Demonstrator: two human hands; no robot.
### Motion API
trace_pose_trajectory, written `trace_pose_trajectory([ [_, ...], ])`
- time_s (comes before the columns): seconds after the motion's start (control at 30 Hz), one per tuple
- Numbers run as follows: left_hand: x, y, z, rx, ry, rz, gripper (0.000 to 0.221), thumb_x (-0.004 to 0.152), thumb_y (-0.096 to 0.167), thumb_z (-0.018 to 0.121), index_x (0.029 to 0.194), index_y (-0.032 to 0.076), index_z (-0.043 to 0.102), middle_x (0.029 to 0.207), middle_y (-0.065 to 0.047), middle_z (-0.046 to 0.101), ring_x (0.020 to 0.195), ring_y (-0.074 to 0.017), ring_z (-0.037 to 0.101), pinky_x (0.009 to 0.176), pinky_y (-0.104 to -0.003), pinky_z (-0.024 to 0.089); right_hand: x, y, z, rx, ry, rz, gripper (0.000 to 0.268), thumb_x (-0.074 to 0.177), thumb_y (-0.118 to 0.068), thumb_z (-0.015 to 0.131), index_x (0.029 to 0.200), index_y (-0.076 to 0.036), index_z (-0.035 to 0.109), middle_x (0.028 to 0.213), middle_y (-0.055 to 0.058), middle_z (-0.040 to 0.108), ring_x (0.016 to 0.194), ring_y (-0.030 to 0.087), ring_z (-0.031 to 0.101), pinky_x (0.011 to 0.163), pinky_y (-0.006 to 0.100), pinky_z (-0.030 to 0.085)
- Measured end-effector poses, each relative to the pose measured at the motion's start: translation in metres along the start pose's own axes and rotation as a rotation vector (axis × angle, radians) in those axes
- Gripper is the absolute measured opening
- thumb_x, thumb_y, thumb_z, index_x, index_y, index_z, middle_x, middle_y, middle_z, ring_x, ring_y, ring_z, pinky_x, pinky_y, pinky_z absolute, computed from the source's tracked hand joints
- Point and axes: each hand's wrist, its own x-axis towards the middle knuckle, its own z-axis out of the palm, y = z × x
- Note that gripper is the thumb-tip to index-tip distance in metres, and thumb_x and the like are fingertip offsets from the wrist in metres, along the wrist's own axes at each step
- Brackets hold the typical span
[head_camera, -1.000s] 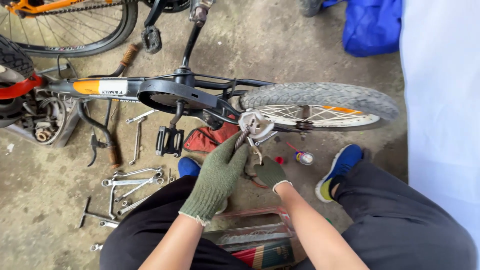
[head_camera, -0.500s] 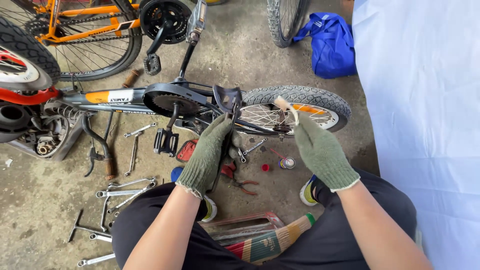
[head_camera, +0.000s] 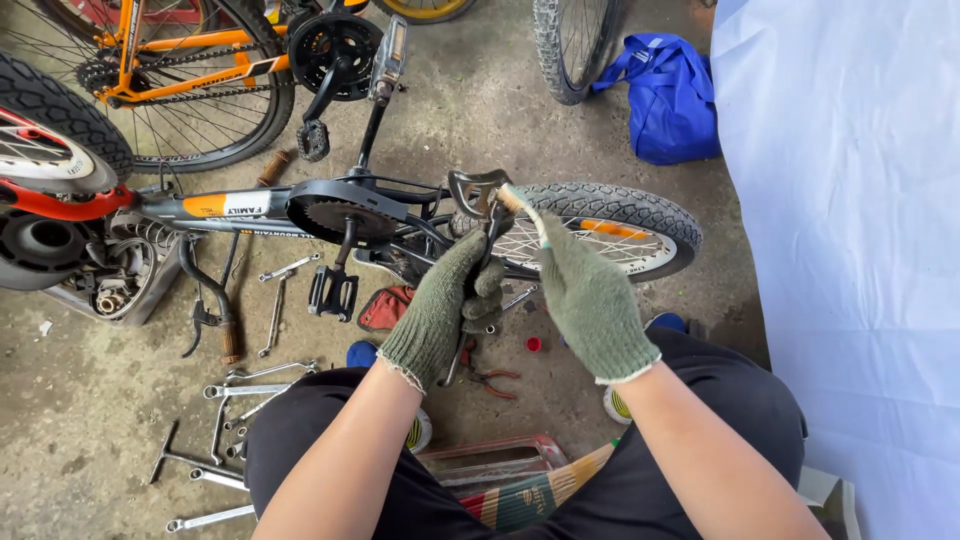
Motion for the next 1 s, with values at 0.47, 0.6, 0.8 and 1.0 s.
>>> trace_pose_trajectory([
  [0.47,0.020,-0.021,-0.027,-0.141,-0.198,-0.042,0.056,0.107,0.052,0.038,0.076,0.008,0.053,0.046,-0.002,0.034,0.034,-0.0145,0.035,0.032,-0.022,0.025,-0.008,0.009,0.016,0.017,-0.010,0.044,0.030,0.101,-0.009,0.060,0.127,0.005,0.064,0.086,0.035,0.069,0.081,0.053,0.069,0.055,0.056,0.057],
  [0.6,0.012,-0.016,-0.009,-0.165,-0.107,0.005,0.038,0.108,0.043,0.042,0.097,0.011,0.057,0.053,-0.001,0.040,0.036,-0.0115,0.039,0.032,-0.021,0.030,-0.004,0.004,0.011,0.026,-0.041,0.136,0.033,0.102,-0.017,0.063,0.126,0.005,0.064,0.084,0.035,0.067,0.077,0.052,0.067,0.051,0.055,0.054],
  [0.8,0.036,-0.034,-0.056,-0.100,0.016,0.026,0.036,0.107,0.045,0.045,0.094,0.016,0.062,0.052,0.000,0.036,0.034,-0.0120,0.037,0.030,-0.023,0.027,-0.012,-0.004,0.006,0.015,-0.106,0.218,0.028,0.100,-0.023,0.065,0.119,-0.002,0.071,0.084,0.024,0.074,0.077,0.040,0.074,0.054,0.040,0.060],
  [1.0,0.019,-0.013,-0.008,0.056,0.101,-0.058,0.055,0.103,0.056,0.045,0.068,0.013,0.050,0.041,-0.001,0.030,0.031,-0.0147,0.034,0.031,-0.024,0.023,-0.001,0.031,-0.011,0.009,-0.052,0.192,0.033,0.105,-0.024,0.061,0.137,-0.015,0.063,0.099,0.021,0.075,0.091,0.041,0.072,0.069,0.048,0.061],
])
